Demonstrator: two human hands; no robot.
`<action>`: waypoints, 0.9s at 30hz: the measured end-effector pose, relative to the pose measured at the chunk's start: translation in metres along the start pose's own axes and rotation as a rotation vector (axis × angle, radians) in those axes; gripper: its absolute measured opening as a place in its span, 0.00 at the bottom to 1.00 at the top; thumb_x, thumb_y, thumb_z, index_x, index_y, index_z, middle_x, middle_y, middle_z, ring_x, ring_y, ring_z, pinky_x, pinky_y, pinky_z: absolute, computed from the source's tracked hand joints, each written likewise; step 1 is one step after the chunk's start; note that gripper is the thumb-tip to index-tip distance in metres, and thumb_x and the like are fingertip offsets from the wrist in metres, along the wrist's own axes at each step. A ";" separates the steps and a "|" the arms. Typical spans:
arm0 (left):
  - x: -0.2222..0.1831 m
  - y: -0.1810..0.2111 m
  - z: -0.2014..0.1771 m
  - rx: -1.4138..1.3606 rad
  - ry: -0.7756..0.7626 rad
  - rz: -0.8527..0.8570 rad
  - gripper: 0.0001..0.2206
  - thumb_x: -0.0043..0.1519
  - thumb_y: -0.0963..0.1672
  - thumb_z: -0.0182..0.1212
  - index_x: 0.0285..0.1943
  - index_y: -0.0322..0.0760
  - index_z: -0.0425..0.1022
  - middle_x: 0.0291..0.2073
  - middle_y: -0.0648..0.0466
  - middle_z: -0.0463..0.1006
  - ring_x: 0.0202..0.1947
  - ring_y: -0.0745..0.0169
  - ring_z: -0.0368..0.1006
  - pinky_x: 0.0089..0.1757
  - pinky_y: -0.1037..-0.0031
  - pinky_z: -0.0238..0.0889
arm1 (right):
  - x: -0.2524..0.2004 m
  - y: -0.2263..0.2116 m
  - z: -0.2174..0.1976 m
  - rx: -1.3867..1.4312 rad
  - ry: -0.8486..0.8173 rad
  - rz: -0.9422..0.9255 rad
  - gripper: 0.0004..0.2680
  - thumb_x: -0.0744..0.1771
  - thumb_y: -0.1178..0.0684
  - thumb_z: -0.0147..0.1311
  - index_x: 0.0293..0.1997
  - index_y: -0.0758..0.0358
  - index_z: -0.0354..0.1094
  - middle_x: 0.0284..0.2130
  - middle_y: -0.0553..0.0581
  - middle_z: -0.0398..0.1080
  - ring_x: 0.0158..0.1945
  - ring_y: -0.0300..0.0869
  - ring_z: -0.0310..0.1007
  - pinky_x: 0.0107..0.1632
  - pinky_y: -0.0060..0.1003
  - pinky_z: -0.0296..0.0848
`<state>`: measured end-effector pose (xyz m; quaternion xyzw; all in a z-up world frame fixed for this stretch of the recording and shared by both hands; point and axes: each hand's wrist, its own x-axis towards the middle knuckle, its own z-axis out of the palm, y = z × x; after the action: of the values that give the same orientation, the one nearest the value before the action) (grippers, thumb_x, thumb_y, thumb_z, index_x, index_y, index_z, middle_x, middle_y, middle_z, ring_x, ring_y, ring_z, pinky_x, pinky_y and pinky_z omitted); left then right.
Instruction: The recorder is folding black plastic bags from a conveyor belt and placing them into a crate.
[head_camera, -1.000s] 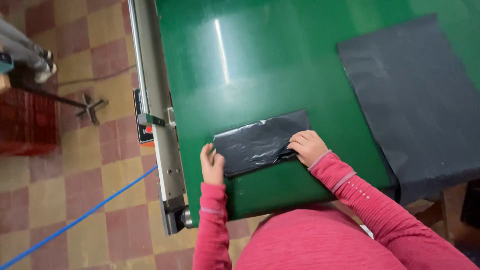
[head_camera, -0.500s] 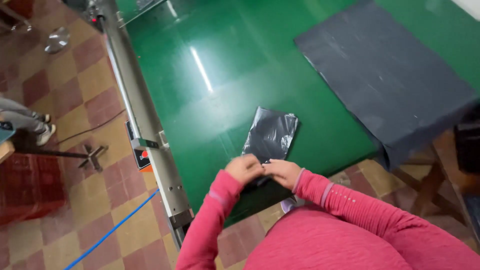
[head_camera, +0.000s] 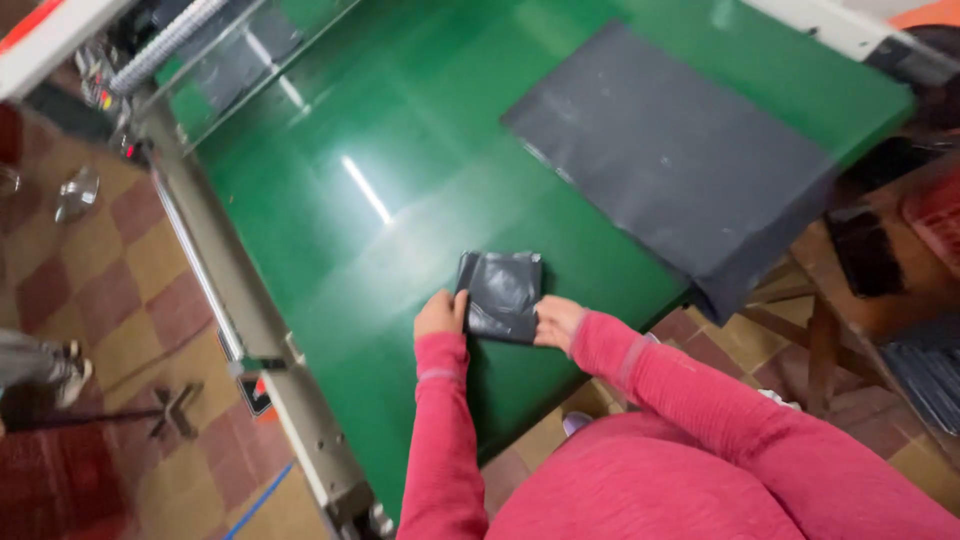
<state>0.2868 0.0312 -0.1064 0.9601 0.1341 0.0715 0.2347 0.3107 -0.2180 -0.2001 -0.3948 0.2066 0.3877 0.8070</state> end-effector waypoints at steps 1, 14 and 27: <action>-0.005 0.016 -0.006 -0.003 -0.004 0.033 0.21 0.65 0.54 0.61 0.32 0.34 0.71 0.32 0.41 0.78 0.37 0.33 0.73 0.38 0.49 0.64 | -0.035 -0.011 -0.018 0.016 0.009 -0.028 0.04 0.68 0.53 0.46 0.47 0.54 0.62 0.45 0.56 0.76 0.49 0.54 0.78 0.47 0.53 0.77; -0.075 0.286 0.156 0.337 -0.033 1.211 0.27 0.60 0.48 0.57 0.72 0.48 0.66 0.75 0.53 0.61 0.76 0.49 0.52 0.62 0.41 0.54 | -0.105 -0.019 -0.354 -0.236 0.064 0.004 0.12 0.67 0.56 0.49 0.55 0.70 0.67 0.43 0.65 0.76 0.42 0.51 0.78 0.42 0.46 0.76; 0.059 0.340 0.096 -0.792 -0.237 0.389 0.07 0.59 0.38 0.63 0.45 0.33 0.79 0.38 0.46 0.83 0.41 0.52 0.82 0.45 0.69 0.72 | -0.096 -0.242 -0.316 -0.519 0.015 -0.522 0.07 0.69 0.57 0.51 0.49 0.68 0.71 0.35 0.58 0.74 0.31 0.38 0.72 0.34 0.33 0.72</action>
<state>0.4385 -0.2831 -0.0272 0.8054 -0.1142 0.0496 0.5795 0.4343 -0.6082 -0.2139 -0.6286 -0.0004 0.2052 0.7502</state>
